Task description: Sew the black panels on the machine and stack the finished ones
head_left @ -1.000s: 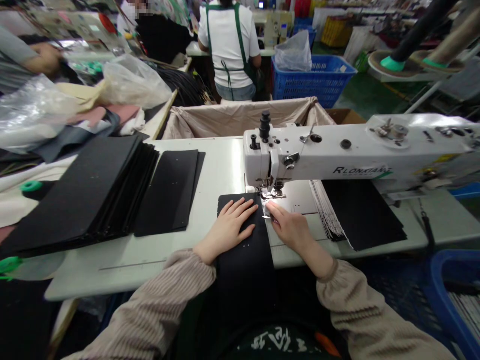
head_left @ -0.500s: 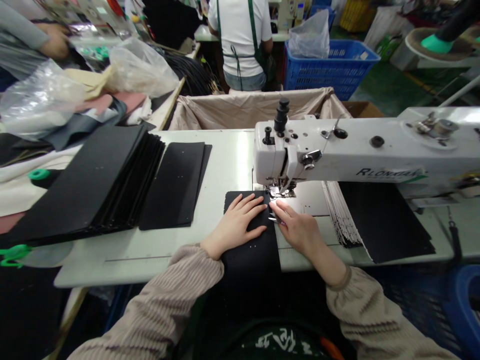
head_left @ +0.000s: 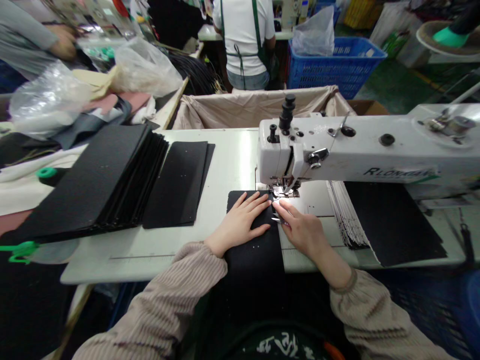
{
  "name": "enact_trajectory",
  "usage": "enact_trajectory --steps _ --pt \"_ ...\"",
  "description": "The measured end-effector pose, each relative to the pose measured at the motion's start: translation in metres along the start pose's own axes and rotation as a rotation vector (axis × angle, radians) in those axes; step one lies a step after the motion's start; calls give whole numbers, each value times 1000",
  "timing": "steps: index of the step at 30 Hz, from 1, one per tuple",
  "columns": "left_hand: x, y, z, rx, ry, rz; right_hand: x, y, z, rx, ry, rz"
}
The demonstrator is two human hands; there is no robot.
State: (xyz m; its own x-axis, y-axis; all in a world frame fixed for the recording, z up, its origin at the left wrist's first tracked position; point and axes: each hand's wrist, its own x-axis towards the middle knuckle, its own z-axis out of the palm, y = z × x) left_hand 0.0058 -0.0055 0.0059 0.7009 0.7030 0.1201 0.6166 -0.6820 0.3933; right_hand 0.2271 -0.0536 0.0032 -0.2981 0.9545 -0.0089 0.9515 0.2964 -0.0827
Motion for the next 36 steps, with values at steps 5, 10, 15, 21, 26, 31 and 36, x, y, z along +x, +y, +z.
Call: enact_trajectory --steps 5,10,15,21,26,31,36 --pt "0 1 1 19 6 -4 0 -1 1 -26 -3 6" --pt "-1 -1 2 2 10 8 0 -1 3 -35 16 2" --pt "-1 -3 2 -7 20 10 0 -1 3 -33 26 0" --pt "1 -4 1 -6 21 15 0 -1 3 -26 30 -3" --pt "3 -5 1 1 15 5 0 0 4 -35 28 0" --pt "2 -6 0 -4 12 12 -1 -1 3 -37 7 -8" --pt "0 -5 -1 6 42 22 -1 -1 2 -38 15 2"
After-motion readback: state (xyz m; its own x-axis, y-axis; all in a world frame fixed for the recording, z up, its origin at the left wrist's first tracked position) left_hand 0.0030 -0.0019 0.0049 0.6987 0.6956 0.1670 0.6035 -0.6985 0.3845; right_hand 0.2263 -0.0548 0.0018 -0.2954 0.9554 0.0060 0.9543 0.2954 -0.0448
